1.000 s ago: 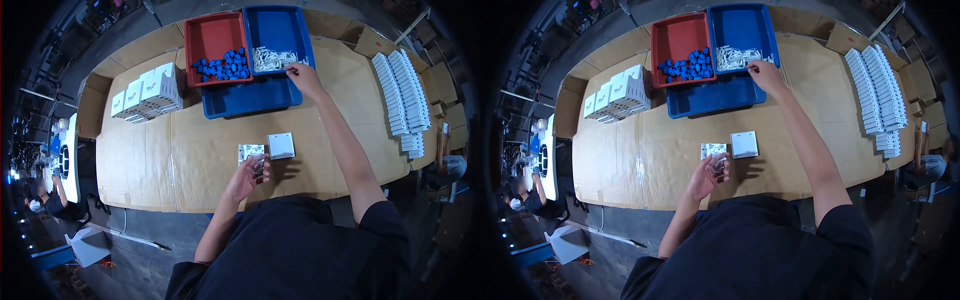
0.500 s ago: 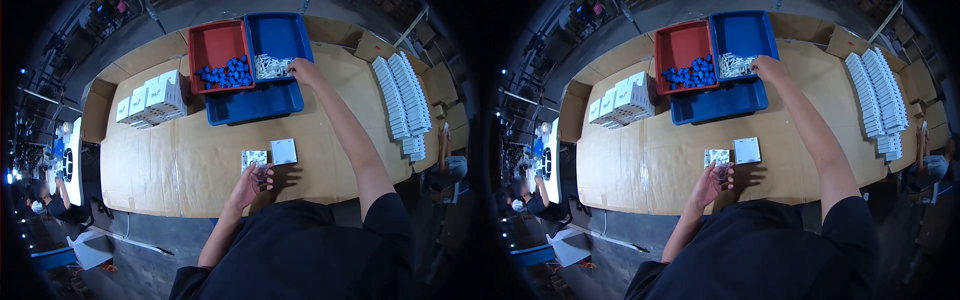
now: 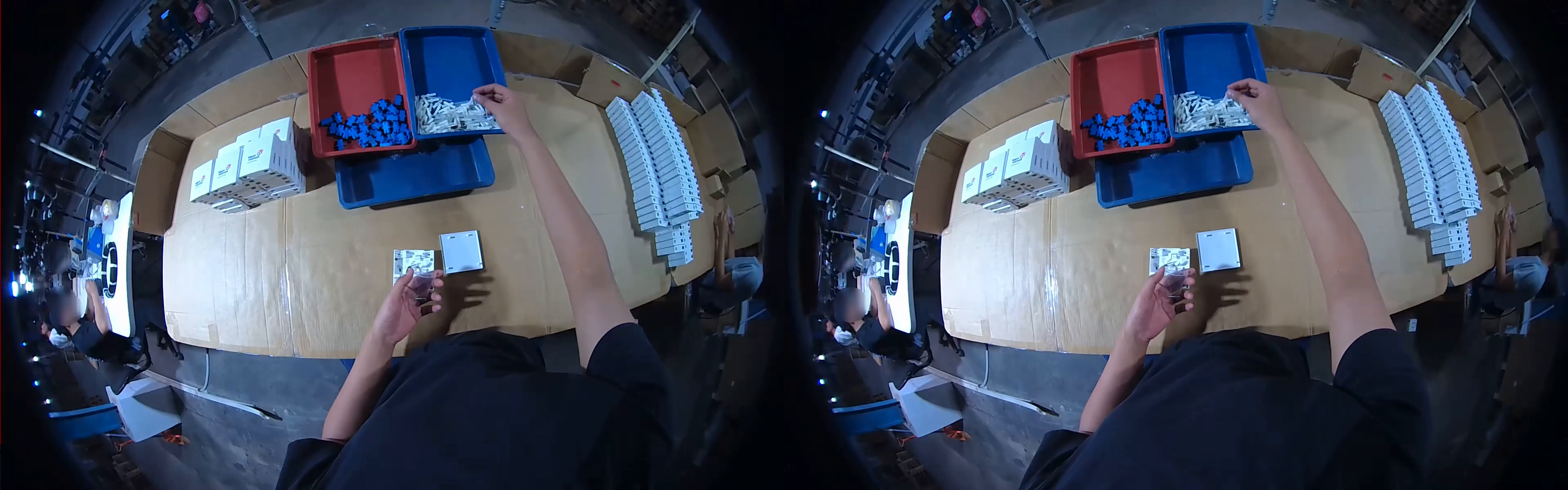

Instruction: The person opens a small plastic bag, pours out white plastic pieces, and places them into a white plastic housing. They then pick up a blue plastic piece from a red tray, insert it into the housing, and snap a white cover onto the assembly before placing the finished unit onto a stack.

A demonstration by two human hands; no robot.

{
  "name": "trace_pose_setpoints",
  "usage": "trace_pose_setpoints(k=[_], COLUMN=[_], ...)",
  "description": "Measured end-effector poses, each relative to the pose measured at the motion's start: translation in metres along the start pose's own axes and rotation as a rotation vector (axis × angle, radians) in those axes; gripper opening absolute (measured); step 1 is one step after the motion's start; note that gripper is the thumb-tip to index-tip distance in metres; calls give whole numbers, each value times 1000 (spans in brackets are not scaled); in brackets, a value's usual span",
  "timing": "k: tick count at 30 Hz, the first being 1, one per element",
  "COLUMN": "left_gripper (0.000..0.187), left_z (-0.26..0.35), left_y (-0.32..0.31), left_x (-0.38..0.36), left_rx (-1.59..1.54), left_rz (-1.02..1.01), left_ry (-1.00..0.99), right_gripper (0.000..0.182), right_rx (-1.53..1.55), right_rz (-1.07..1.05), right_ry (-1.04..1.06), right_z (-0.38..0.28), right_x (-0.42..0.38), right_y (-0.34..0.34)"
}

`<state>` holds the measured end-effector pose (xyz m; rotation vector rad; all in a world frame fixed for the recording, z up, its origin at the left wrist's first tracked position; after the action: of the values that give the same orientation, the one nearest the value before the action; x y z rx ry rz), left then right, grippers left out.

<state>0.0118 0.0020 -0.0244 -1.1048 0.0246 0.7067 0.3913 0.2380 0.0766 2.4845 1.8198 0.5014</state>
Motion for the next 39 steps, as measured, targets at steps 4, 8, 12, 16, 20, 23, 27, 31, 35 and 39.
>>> trace_pose_setpoints(k=[4,8,12,16,20,23,27,31,35,39], left_gripper=[57,56,56,55,53,50,47,49,49,49], left_z=[2,12,13,15,14,11,10,7,6,7], left_y=[-4,-15,-16,-18,-17,-17,-22,-24,-23,-23], left_x=[-1,-3,1,0,2,3,3,1,0,0], left_rx=[-45,-157,-188,-167,-136,-129,-104,-43,13,47], left_rz=[34,-14,-16,11,41,72,76,72,84,90], left_ry=[-19,-46,-60,-43,-17,-3,-1,4,15,2], right_gripper=[17,18,16,14,15,18,17,14,13,10], right_rx=[299,238,254,330,265,210,197,-7,1,-13], right_rz=[28,-110,-282,-449,-560,-610,-754,-980,-1107,-1198], right_ry=[-73,-214,-296,-392,-373,-350,-382,-331,-297,-284], right_z=[-12,-24,-31,-35,-62,-69,-71,-73,-71,-79], right_x=[-26,-87,-164,-212,-225,-225,-223,-210,-203,-202], right_y=[2,-23,-61,-83,-91,-94,-99,-103,-110,-119])
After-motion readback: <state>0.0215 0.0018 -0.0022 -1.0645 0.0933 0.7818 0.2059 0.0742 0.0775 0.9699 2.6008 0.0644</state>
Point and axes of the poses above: each hand's wrist, its own x-axis towards the middle knuckle, its own y-axis out of the back of the hand, z = x × y, the point moved 3 cm from there along x, towards the middle knuckle, and after that the axes turned 8 degrees about x, right-handed, at the moved point
